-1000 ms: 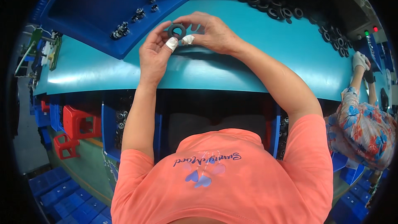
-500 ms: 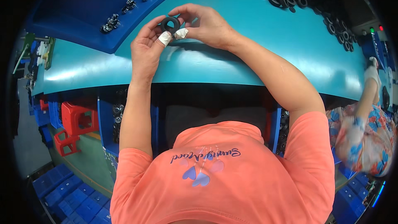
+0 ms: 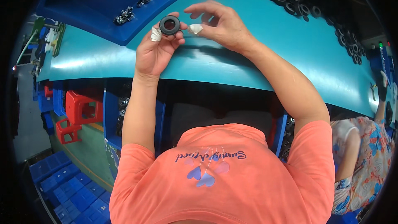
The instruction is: Assembling small metallic rings into black circular components at an industrial workbench.
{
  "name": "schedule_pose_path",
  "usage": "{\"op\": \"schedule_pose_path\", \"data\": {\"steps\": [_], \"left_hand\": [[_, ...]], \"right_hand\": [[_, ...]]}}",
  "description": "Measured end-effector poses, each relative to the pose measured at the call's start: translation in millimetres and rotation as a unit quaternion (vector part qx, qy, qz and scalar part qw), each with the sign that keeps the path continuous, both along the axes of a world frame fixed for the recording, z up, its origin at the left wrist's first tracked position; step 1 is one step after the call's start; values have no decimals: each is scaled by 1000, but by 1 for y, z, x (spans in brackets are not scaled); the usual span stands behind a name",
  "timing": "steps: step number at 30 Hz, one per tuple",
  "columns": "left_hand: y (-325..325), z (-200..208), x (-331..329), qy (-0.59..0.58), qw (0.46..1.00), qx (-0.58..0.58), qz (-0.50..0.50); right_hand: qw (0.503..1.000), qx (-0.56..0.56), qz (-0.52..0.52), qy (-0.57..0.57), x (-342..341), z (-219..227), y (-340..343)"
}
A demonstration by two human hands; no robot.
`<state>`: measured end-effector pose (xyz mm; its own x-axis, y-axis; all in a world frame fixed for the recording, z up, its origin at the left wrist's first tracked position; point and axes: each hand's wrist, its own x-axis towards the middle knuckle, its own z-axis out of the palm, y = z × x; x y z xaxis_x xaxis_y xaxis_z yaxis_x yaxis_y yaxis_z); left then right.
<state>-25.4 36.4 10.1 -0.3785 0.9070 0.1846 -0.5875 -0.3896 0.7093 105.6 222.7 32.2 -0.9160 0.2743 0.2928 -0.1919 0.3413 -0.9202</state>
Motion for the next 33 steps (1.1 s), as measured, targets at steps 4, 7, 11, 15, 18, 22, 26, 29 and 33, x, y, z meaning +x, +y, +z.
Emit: {"op": "schedule_pose_path", "data": {"steps": [4,7,11,15,18,22,26,29,33], "left_hand": [[-2,-2,-4,-11,1000,9,-12],[-2,-2,-4,-7,1000,7,-10],[-2,-2,-4,-11,1000,11,-14],[-2,-2,-5,-20,1000,12,-16],[-2,-3,-5,-27,999,11,-14],[-2,-2,-4,-31,999,7,-9],[-1,-3,-4,-33,999,7,-7],[-2,-2,-2,-31,999,10,-5],[-2,-1,-2,-30,1000,4,1]], "right_hand": [[999,9,-10,-32,-2,-2,-1],[999,42,-3,-19,-4,-8,1],[999,48,4,-17,-6,-10,1],[998,59,11,-15,-6,-11,2],[998,56,17,-21,-6,-11,2],[998,50,19,-30,-5,-10,2],[999,41,16,-29,-6,-13,3],[998,45,17,-27,-6,-15,3],[998,55,15,-29,-6,-14,3]]}}
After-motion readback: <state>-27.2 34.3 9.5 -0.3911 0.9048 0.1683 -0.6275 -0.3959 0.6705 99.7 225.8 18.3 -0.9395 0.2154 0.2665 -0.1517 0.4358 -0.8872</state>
